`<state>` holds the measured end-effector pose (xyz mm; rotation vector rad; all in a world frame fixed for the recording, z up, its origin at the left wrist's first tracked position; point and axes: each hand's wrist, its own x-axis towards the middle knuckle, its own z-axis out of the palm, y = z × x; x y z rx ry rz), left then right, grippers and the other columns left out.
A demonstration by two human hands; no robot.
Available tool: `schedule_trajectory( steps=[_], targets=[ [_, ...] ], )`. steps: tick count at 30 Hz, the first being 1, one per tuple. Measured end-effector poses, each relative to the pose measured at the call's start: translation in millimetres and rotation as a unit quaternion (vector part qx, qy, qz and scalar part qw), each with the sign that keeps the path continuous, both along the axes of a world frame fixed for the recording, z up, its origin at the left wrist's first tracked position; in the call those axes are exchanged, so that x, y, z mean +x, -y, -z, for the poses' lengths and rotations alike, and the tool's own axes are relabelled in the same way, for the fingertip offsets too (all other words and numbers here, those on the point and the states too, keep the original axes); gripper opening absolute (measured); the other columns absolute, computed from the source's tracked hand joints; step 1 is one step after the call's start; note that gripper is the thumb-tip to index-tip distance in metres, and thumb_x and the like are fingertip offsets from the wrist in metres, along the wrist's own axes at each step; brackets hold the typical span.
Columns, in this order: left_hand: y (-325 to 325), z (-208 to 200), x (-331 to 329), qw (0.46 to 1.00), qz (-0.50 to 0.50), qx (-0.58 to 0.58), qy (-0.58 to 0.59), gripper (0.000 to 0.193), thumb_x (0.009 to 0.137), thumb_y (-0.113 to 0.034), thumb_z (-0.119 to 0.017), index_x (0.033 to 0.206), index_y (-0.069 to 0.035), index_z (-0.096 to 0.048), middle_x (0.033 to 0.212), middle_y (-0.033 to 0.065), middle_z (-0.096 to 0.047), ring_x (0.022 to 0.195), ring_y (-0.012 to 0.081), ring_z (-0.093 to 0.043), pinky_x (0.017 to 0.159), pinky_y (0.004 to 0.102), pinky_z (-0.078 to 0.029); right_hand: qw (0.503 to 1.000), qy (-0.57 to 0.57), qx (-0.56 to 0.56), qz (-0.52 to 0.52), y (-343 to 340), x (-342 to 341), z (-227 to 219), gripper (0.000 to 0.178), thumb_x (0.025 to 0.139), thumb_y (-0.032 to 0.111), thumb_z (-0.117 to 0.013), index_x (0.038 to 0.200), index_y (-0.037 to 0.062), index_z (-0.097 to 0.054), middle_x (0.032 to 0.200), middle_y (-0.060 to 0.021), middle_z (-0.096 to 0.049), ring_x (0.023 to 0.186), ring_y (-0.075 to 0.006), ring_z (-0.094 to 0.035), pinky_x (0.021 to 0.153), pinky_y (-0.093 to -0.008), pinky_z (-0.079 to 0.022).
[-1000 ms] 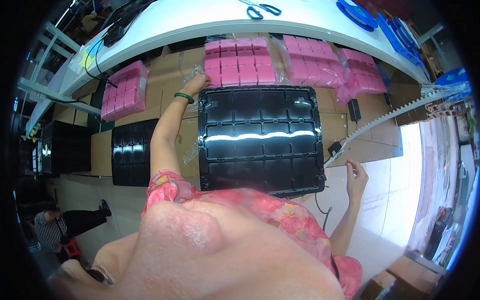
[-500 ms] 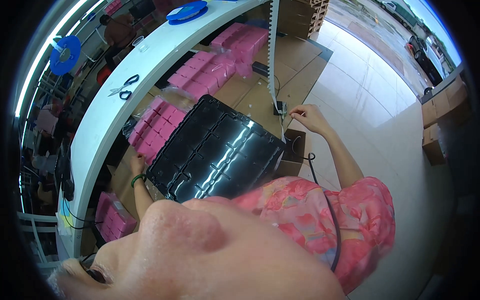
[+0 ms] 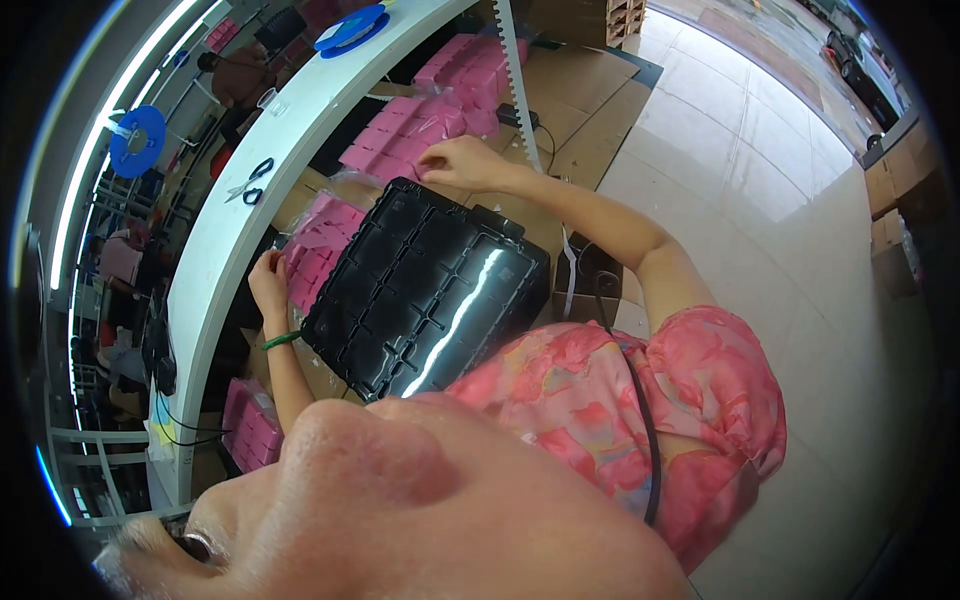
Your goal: The person applies labels from a strip onto black plastic trays and places foam inserts into the trays by hand.
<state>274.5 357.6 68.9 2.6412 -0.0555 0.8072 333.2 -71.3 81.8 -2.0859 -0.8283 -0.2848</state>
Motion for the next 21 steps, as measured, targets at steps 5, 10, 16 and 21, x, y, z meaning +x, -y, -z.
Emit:
schedule_trajectory(
  steps=[5,10,16,21],
  targets=[
    [114.6,-62.2,-12.4,0.988,0.016,0.118,0.094,0.011,0.084,-0.014,-0.065,0.086,-0.003,-0.064,0.08,0.0114,-0.064,0.073,0.03,-0.063,0.063,0.036,-0.049,0.989,0.146,0.01,-0.01,-142.2,6.8,2.9,0.082,0.071,0.048,-0.072,0.132,0.0013,-0.044,0.129,-0.0169,-0.052,0.117,-0.0368,-0.048,0.102,-0.043,-0.037],
    [165.1,-92.8,-45.4,0.982,0.021,0.132,0.137,0.011,0.084,-0.015,-0.066,0.086,-0.005,-0.063,0.08,0.0101,-0.063,0.07,0.0276,-0.063,0.061,0.0342,-0.049,0.986,0.138,0.082,0.05,-179.3,23.1,8.2,0.062,0.071,0.029,-0.072,0.125,0.0064,-0.051,0.121,-0.0165,-0.056,0.115,-0.0341,-0.05,0.097,-0.0443,-0.039],
    [144.9,-88.7,-81.9,0.972,0.013,0.142,0.185,0.007,0.085,-0.012,-0.065,0.085,-0.007,-0.062,0.077,0.008,-0.06,0.067,0.0272,-0.061,0.059,0.0336,-0.048,0.971,0.218,0.088,0.036,-156.0,69.3,25.5,0.03,0.078,0.033,-0.065,0.104,0.0181,-0.066,0.095,-0.0092,-0.068,0.093,-0.0287,-0.062,0.08,-0.0421,-0.046],
    [140.5,-79.4,-94.1,0.986,0.025,0.026,0.162,0.011,0.083,-0.012,-0.068,0.088,-0.004,-0.064,0.081,0.0084,-0.063,0.07,0.0216,-0.065,0.063,0.0284,-0.05,0.955,0.287,0.064,-0.039,-116.2,60.7,4.0,0.024,0.08,0.025,-0.066,0.102,0.0149,-0.068,0.101,-0.0044,-0.067,0.099,-0.0245,-0.06,0.088,-0.0374,-0.046]
  ],
)
